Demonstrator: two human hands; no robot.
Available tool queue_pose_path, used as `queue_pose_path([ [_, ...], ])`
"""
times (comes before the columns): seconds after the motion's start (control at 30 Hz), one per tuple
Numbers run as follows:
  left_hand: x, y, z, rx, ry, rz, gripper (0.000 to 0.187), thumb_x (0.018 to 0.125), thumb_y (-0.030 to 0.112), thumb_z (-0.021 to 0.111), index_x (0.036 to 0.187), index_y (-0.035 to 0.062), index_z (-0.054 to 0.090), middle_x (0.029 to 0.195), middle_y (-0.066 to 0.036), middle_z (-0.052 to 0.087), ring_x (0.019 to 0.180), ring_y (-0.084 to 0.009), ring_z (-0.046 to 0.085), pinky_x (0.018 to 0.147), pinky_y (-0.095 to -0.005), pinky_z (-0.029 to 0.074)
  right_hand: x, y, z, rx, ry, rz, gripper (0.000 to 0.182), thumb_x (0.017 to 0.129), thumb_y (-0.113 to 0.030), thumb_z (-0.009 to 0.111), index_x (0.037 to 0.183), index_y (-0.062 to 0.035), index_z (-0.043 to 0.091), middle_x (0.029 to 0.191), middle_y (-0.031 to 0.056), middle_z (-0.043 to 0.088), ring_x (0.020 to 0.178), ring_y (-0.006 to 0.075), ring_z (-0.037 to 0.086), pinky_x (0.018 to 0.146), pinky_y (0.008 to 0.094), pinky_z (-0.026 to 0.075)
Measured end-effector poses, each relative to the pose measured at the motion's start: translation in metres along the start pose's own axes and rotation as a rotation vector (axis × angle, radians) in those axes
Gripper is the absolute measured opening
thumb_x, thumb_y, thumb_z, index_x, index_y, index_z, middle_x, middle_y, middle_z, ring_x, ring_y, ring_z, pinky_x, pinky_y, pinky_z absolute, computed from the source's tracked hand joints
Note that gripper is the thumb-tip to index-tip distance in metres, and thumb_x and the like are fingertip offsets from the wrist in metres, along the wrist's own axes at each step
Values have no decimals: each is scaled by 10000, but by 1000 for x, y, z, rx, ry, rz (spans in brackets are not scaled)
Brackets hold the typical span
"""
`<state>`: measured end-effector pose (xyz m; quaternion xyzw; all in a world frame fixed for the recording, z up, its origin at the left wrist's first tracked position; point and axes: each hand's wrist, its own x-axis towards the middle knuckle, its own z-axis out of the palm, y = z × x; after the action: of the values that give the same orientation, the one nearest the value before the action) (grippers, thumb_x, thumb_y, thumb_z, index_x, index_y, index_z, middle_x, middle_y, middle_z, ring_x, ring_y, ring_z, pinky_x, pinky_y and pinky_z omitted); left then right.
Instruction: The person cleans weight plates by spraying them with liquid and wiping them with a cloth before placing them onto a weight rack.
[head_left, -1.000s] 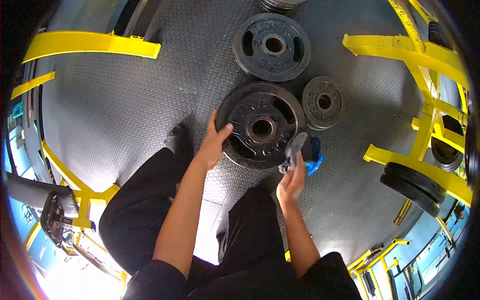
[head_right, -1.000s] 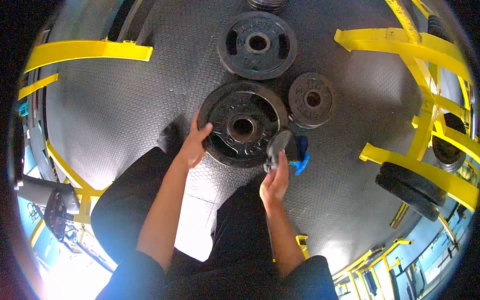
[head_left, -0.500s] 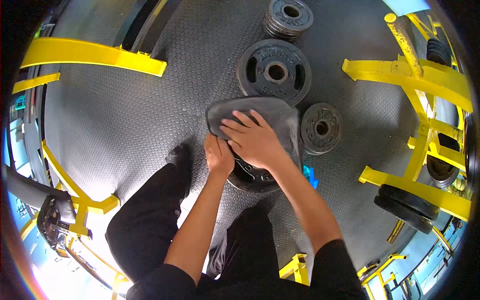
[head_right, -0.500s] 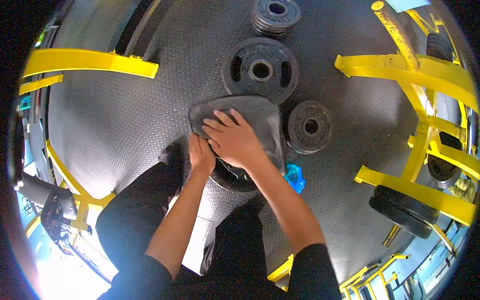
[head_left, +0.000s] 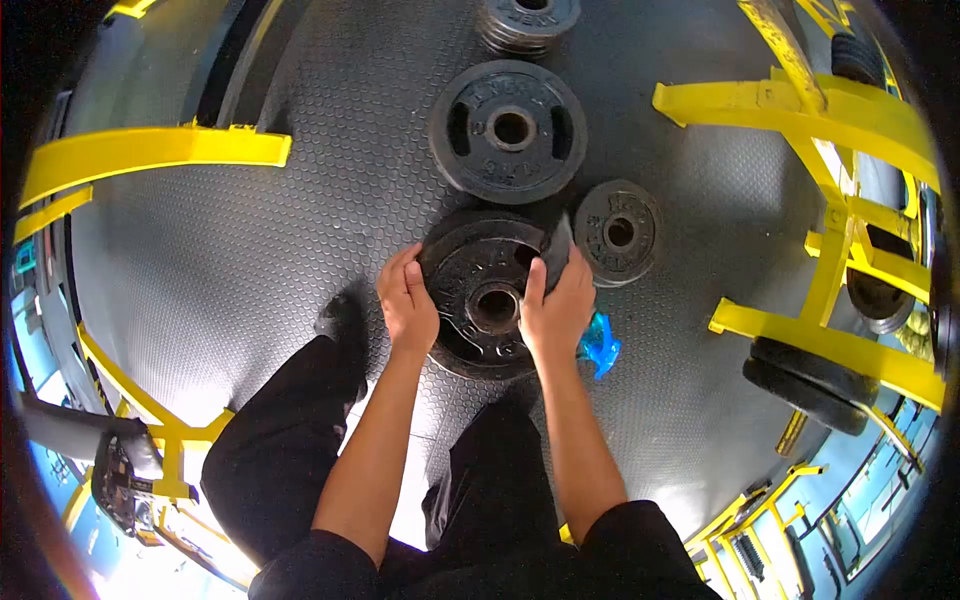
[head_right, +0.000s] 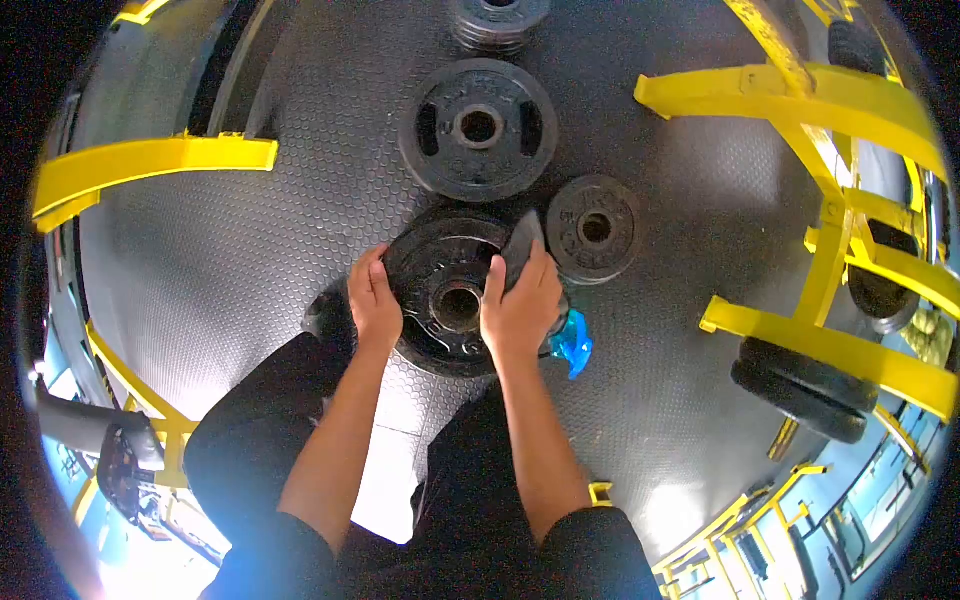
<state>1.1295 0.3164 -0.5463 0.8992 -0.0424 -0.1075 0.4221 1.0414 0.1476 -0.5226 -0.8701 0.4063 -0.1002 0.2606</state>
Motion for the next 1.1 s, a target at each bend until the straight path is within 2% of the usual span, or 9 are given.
queue_pose_path([
  [0.17, 4, -1, 0, 1, -38, -1, 353, 1048, 251, 403, 1208, 46, 642, 1262, -153, 597, 1209, -327, 523, 1057, -418, 379, -72, -2, 5, 166, 114, 369, 731, 996, -420, 505, 1436, 120, 284, 1409, 370, 364, 1279, 509, 388, 1081, 554, 291],
  [0.27, 8, -2, 0, 18, -61, 20, 354, 1049, 251, 407, 1210, 44, 645, 1263, -154, 591, 1223, -320, 518, 1060, -410, 380, -96, 9, 10, 114, 126, 506, 678, 1006, -400, 490, 1427, 103, 317, 1392, 336, 409, 1270, 466, 426, 1081, 528, 310],
  [0.33, 7, -5, -2, 46, -57, 36, 351, 1050, 249, 410, 1206, 42, 646, 1263, -154, 589, 1226, -314, 518, 1059, -404, 382, -64, 28, -9, 570, -60, 590, 555, 1021, -359, 469, 1376, 65, 418, 1348, 289, 488, 1223, 414, 494, 1049, 490, 359],
  [0.53, 9, -32, 3, -324, -157, -47, 658, 1034, 576, 236, 1406, 88, 473, 1328, -135, 550, 1298, -299, 457, 1131, -442, 266, 73, -30, -3, 49, -536, -41, 398, 992, -356, 446, 1096, -31, 652, 1091, 180, 660, 1108, 395, 565, 976, 502, 426],
  [0.63, 16, 1, -3, -698, 19, -480, 832, 970, 711, 222, 1498, 73, 297, 1410, -119, 500, 1370, -296, 380, 1158, -528, 148, 70, -74, 23, -97, -608, -394, 379, 959, -366, 487, 1030, -60, 699, 1071, 130, 681, 1123, 336, 577, 1023, 565, 369],
  [0.8, 39, -36, -29, -1098, 79, -510, 955, 895, 815, 218, 1539, 112, 252, 1506, -215, 357, 1464, -347, 159, 1154, -584, -19, 8, -112, 40, -354, -754, -928, 331, 930, -364, 514, 970, -128, 743, 1115, 49, 673, 1210, 261, 519, 1107, 606, 253],
  [0.9, 51, -33, -47, -992, 64, -374, 918, 913, 794, 212, 1514, 108, 322, 1495, -202, 382, 1446, -342, 208, 1154, -572, -9, -41, -102, 33, -506, -836, -1154, 295, 929, -350, 532, 1007, -161, 744, 1221, 16, 636, 1333, 242, 420, 1155, 575, 218],
  [1.03, 40, -11, -51, -873, -41, -304, 861, 941, 752, 227, 1492, 106, 369, 1478, -168, 421, 1418, -328, 277, 1152, -555, 69, -89, -33, 9, -331, -498, -1278, 263, 907, -321, 596, 1031, -136, 735, 1398, 75, 536, 1374, 260, 402, 1149, 557, 260],
  [1.1, 24, 16, -53, -696, -84, -453, 713, 1043, 556, 238, 1445, -13, 388, 1435, -154, 459, 1347, -246, 389, 1141, -387, 248, -103, 6, -4, -244, -445, -1257, 234, 898, -293, 615, 1037, -141, 728, 1448, 77, 496, 1383, 258, 396, 1148, 534, 284],
])
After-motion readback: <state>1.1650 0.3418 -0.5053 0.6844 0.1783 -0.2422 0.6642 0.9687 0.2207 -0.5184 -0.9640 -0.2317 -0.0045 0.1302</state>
